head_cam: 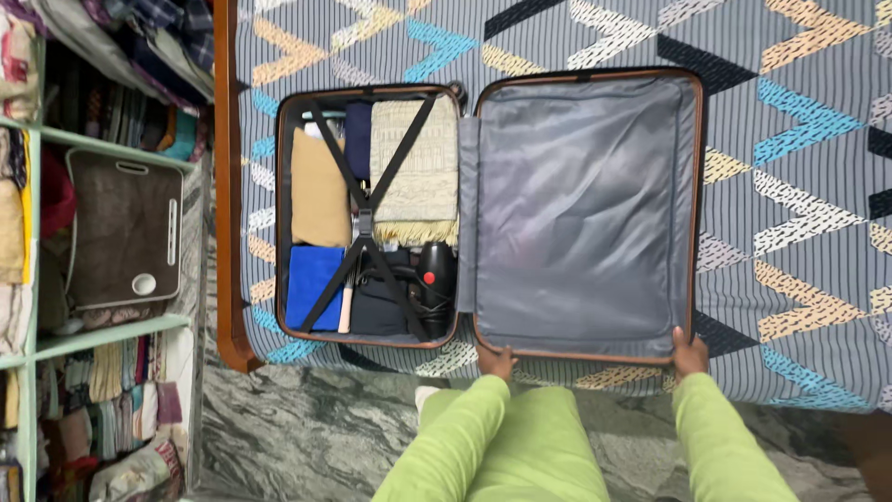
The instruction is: The person unzips a blue suitcase on a bed, opens it, and arranges items inside including a hairdryer, a brush, and clothing, then adjusts the internal straps to secure the contents.
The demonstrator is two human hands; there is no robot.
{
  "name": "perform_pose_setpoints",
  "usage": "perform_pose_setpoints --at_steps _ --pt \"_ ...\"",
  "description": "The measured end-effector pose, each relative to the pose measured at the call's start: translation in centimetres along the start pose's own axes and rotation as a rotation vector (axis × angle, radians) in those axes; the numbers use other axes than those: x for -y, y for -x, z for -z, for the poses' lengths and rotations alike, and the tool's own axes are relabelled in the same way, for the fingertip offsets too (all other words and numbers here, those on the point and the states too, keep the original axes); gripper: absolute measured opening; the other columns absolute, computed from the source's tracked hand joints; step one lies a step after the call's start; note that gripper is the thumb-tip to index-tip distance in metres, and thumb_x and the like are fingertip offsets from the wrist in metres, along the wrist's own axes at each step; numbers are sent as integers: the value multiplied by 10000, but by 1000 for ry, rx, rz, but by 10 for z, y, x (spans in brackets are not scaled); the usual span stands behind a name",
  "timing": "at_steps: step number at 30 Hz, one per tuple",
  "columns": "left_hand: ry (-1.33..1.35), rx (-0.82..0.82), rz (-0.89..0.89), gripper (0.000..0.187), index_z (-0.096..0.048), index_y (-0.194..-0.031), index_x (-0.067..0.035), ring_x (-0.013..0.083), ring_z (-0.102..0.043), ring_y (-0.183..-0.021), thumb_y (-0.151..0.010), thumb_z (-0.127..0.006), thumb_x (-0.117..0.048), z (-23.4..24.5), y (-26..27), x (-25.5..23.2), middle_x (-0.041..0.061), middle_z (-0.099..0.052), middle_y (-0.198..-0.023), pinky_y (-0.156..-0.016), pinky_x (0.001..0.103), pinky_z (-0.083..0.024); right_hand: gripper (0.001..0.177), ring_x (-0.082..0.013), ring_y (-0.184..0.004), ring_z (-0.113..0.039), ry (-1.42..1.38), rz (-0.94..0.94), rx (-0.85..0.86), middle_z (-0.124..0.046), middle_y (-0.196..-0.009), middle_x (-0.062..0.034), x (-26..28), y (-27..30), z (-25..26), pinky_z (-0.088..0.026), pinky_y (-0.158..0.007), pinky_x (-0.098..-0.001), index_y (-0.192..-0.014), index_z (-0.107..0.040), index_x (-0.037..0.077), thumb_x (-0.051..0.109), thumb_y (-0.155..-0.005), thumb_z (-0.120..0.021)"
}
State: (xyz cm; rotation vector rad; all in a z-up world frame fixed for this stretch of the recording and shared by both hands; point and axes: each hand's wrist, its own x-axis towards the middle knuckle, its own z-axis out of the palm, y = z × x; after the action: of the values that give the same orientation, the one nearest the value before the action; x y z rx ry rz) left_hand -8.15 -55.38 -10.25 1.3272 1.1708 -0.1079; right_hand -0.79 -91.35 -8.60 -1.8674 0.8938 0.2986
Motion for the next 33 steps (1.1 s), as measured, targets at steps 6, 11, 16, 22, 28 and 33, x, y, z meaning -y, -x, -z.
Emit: perform_pose_setpoints --at_steps 6,11,16,22,28,33 --pt "-246 44 37 631 -397 -1406 78 262 -790 -765 -902 -743 -80 15 5 -15 282 -627 -1315 -643 304 -656 457 -431 -1036 -685 164 -121 -48 -707 -1166 -270 28 18 -5 -496 -887 -513 -1263 -657 -61 333 -1032 -655" --pt "-309 209 31 656 -396 -1399 9 325 -772 -832 -843 -721 -119 43 -4 -21 222 -621 -1276 -673 374 -642 535 -507 -1164 -623 444 87 -174 -663 -1250 -344 39 48 -20 -468 -994 -539 -1311 -640 -102 352 -1032 -688" --pt "-874 530 -195 590 -609 -1264 -15 344 -694 -1083 -893 -776 -442 92 -32 -43 197 -737 -1164 -932 437 -535 614 -467 -1101 -665 318 -223 -334 -645 -1308 -312 49 68 -51 -519 -933 -522 -1411 -528 -79 338 -1000 -710" --pt "-1098 733 -163 417 -728 -969 -84 341 -740 -990 -837 -724 -480 189 -74 -94 180 -779 -997 -906 443 -558 667 -398 -973 -771 123 -478 -233 -671 -1356 -265 71 130 -113 -626 -827 -481 -1532 -469 -54 341 -1040 -686" --pt "-1153 569 -122 407 -725 -935 -131 322 -717 -991 -817 -753 -519 325 -135 -142 147 -752 -992 -920 431 -546 766 -345 -835 -697 -163 -387 103 -620 -1197 -261 102 225 -228 -586 -590 -489 -1650 -263 110 204 -981 -625" --pt "-1153 392 -209 439 -730 -902 -118 350 -702 -986 -863 -694 -554 414 -187 -190 147 -742 -970 -907 480 -520 682 -323 -745 -676 -59 -432 175 -630 -1141 -161 133 263 -315 -570 -547 -465 -1474 -328 92 218 -913 -696"
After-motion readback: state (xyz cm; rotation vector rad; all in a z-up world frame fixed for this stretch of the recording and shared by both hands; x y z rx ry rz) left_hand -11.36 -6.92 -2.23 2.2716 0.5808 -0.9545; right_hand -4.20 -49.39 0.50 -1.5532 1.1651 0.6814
